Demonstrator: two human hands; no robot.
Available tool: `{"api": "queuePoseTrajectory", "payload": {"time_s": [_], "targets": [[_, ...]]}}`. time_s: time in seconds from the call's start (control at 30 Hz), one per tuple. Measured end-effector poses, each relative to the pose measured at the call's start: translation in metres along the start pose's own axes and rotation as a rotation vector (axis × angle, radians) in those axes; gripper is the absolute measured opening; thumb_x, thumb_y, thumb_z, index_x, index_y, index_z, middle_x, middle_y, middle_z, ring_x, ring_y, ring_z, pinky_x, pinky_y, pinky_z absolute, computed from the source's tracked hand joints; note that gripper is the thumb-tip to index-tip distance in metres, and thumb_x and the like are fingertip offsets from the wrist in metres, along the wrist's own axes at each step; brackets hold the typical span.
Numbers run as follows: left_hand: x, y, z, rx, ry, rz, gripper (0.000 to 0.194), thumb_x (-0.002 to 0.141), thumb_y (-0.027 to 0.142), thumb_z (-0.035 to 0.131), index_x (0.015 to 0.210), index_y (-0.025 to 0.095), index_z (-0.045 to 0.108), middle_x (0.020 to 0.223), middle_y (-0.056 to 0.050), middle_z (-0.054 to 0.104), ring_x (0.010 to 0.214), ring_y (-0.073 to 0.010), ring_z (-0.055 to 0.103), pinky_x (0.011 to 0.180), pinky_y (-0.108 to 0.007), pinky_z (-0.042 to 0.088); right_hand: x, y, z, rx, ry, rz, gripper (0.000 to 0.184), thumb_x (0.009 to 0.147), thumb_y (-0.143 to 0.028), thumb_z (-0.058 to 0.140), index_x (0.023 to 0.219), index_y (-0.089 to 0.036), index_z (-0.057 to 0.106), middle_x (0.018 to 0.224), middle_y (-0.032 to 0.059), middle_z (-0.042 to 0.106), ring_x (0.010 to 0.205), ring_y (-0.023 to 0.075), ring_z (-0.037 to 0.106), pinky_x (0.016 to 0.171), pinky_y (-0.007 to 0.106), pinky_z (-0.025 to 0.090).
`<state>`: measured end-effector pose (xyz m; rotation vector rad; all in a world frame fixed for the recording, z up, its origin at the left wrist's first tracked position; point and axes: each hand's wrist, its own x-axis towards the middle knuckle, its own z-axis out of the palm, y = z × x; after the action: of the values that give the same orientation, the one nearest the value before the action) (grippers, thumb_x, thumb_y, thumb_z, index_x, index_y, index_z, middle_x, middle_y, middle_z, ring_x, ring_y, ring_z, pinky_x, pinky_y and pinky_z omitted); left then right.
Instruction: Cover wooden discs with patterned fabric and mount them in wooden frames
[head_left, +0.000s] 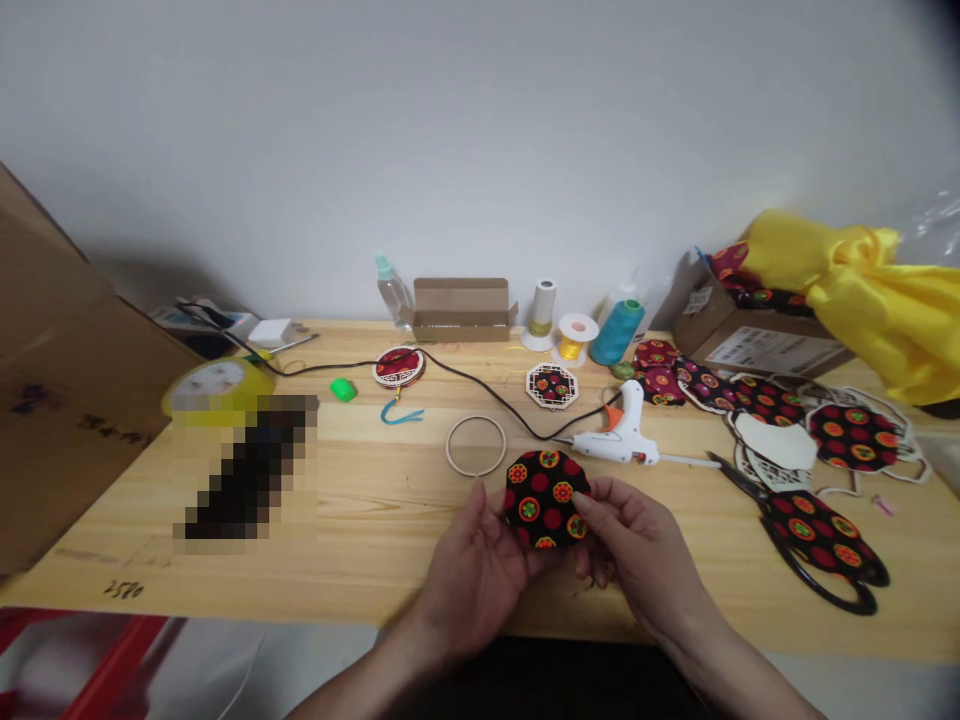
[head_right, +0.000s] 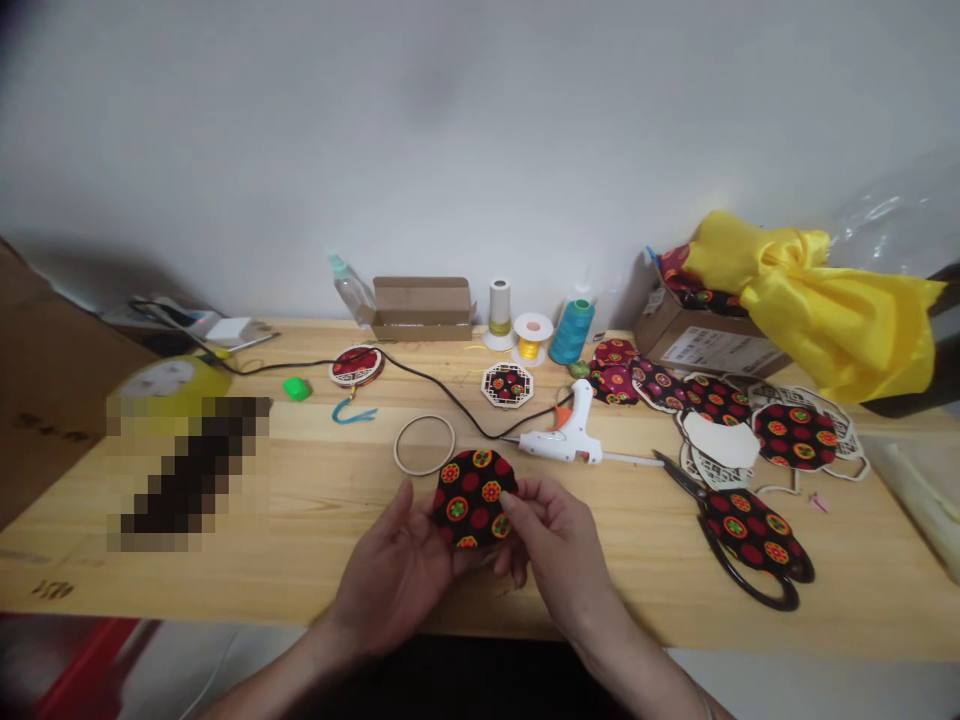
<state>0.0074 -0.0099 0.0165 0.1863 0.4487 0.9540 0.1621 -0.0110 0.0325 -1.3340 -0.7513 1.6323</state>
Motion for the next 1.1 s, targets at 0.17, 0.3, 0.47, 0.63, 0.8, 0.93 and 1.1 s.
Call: {"api": "queuePoseTrajectory", "payload": {"time_s": [0.17, 0.3, 0.47, 0.63, 0.8, 0.93, 1.1], "targets": [[0.000, 0.000, 0.000, 0.013, 0.005, 0.003, 0.059, 0.097, 0.047, 0.026, 0.114, 0.006, 0.064, 0.111, -0.019, 0.068, 0.105, -0.0294, 0.061, 0.095, -0.047, 0.042, -0.002, -0.001, -0.002, -0.004, 0.007, 0.011, 0.038, 0.066, -0.048, 0.074, 0.078, -0.017, 0.057, 0.045, -0.0034, 0.058, 0.033, 0.0070, 0.050, 0.031, 0.014, 0.033], [0.000, -0.001, 0.000, 0.038, 0.015, 0.015, 0.057, 0.097, 0.047, 0.028, 0.112, 0.006, 0.065, 0.110, -0.019, 0.069, 0.104, -0.0287, 0.062, 0.093, -0.045, 0.045, -0.001, 0.000, -0.003, -0.025, 0.018, 0.006, 0.038, 0.066, -0.048, 0.074, 0.078, -0.017, 0.057, 0.047, -0.0032, 0.059, 0.034, 0.0075, 0.051, 0.032, 0.015, 0.033], [-0.001, -0.003, 0.003, 0.138, 0.035, 0.055, 0.035, 0.094, 0.032, 0.045, 0.111, 0.010, 0.067, 0.112, -0.015, 0.070, 0.102, -0.0259, 0.063, 0.092, -0.042, 0.047, -0.001, 0.005, -0.004, -0.099, 0.029, -0.023, 0.042, 0.067, -0.054, 0.071, 0.080, -0.017, 0.056, 0.046, -0.0034, 0.057, 0.034, 0.0079, 0.049, 0.033, 0.017, 0.034], [0.000, -0.005, 0.006, 0.233, 0.083, 0.111, 0.026, 0.089, 0.012, 0.054, 0.108, 0.016, 0.070, 0.105, -0.010, 0.073, 0.098, -0.0215, 0.066, 0.091, -0.037, 0.049, -0.002, 0.009, -0.007, -0.222, 0.084, -0.139, 0.042, 0.072, -0.055, 0.066, 0.086, -0.017, 0.056, 0.051, -0.0047, 0.054, 0.039, 0.0077, 0.046, 0.037, 0.019, 0.036], [0.000, -0.007, 0.002, 0.248, 0.048, 0.089, 0.028, 0.088, 0.013, 0.055, 0.112, 0.020, 0.070, 0.109, -0.009, 0.072, 0.104, -0.0223, 0.065, 0.091, -0.036, 0.049, 0.000, 0.001, -0.015, -0.365, 0.172, -0.337, 0.047, 0.070, -0.044, 0.070, 0.107, -0.019, 0.059, 0.080, 0.0017, 0.061, 0.066, 0.0128, 0.055, 0.056, 0.024, 0.048], [-0.001, -0.009, -0.002, 0.305, 0.016, 0.100, 0.026, 0.086, 0.014, 0.060, 0.109, 0.019, 0.071, 0.114, -0.009, 0.071, 0.110, -0.0230, 0.062, 0.097, -0.036, 0.045, -0.001, -0.004, -0.016, -0.355, -0.039, -0.168, 0.031, 0.070, -0.043, 0.067, 0.087, -0.017, 0.067, 0.080, 0.0056, 0.068, 0.071, 0.0165, 0.061, 0.065, 0.030, 0.051], [-0.003, -0.006, -0.009, 0.336, 0.019, 0.061, 0.026, 0.084, 0.026, 0.067, 0.109, 0.020, 0.071, 0.112, -0.011, 0.072, 0.102, -0.0245, 0.067, 0.092, -0.037, 0.049, 0.008, -0.020, -0.038, -0.502, 0.183, -0.311, 0.032, 0.068, -0.049, 0.066, 0.068, -0.017, 0.065, 0.063, 0.0025, 0.065, 0.057, 0.0140, 0.056, 0.055, 0.027, 0.046]]}}
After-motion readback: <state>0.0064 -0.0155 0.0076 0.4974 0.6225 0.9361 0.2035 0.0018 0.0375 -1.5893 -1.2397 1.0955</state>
